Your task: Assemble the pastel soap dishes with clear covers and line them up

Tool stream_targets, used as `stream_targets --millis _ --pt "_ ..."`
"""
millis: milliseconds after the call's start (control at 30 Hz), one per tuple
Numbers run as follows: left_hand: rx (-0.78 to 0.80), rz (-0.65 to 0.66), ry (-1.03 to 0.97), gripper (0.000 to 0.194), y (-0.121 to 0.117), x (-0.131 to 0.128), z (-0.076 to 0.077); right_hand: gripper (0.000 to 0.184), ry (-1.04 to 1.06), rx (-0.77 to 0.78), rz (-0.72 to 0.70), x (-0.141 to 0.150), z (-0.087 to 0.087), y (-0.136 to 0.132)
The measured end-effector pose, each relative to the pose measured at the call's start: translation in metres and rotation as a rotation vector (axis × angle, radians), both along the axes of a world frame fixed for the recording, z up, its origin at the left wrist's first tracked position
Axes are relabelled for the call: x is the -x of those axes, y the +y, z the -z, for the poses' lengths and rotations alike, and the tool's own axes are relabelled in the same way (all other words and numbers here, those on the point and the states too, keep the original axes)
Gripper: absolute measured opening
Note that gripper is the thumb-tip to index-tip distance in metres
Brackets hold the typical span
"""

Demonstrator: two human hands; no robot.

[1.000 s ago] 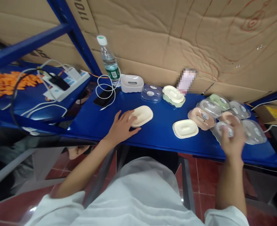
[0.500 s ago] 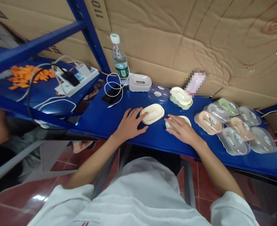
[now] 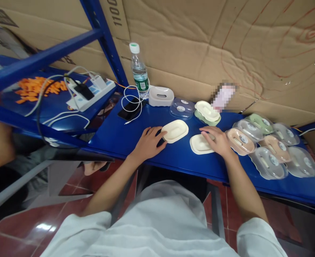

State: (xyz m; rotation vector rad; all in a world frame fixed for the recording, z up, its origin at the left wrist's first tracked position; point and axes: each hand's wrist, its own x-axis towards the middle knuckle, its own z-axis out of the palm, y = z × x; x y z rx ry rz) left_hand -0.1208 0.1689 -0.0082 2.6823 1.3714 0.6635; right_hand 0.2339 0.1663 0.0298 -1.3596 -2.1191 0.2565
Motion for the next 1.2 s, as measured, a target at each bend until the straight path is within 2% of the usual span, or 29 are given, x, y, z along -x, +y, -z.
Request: stream_targets --millis 133,267,500,700,800,867,933,1033,1100,1167,1200 --pt "-0.001 -0.007 -0.020 0.041 -0.002 -0.001 -0.001 0.045 -0.014 0.028 0.002 -0.001 0.004 0.002" --pt "-0.015 -0.027 -0.034 0.043 -0.004 -0.002 -0.002 0.042 -0.076 0.065 -0.056 0.003 0.012 0.004" --pt "-0.044 -0.067 -0.048 0.043 -0.005 -0.002 -0.001 0.038 -0.098 0.065 -0.068 0.010 0.017 0.005" --pt "0.059 -0.056 -0.136 0.046 -0.004 -0.001 -0.004 0.042 -0.031 0.081 -0.085 0.021 0.020 0.003" --pt "0.214 0.010 -0.451 0.068 -0.002 0.007 -0.010 0.052 0.166 0.124 -0.071 0.029 0.017 0.000" --pt "0.377 0.059 -0.772 0.084 0.000 0.013 -0.016 0.063 0.447 0.233 -0.083 0.034 0.012 -0.002" --pt "0.546 0.086 -1.014 0.091 0.000 0.018 -0.023 0.075 0.723 0.391 -0.107 0.037 0.005 -0.002" --pt "0.689 0.089 -1.095 0.089 -0.001 0.021 -0.031 0.085 0.938 0.564 -0.120 0.035 -0.004 0.000" --pt "0.721 0.103 -1.099 0.087 0.000 0.020 -0.032 0.086 0.992 0.595 -0.125 0.032 -0.007 0.001" --pt "0.731 0.145 -1.092 0.088 0.000 0.017 -0.031 0.082 0.930 0.553 -0.122 0.028 -0.006 0.000" --pt "0.700 0.161 -1.044 0.088 0.000 0.014 -0.029 0.077 0.831 0.502 -0.114 0.026 -0.004 -0.001"
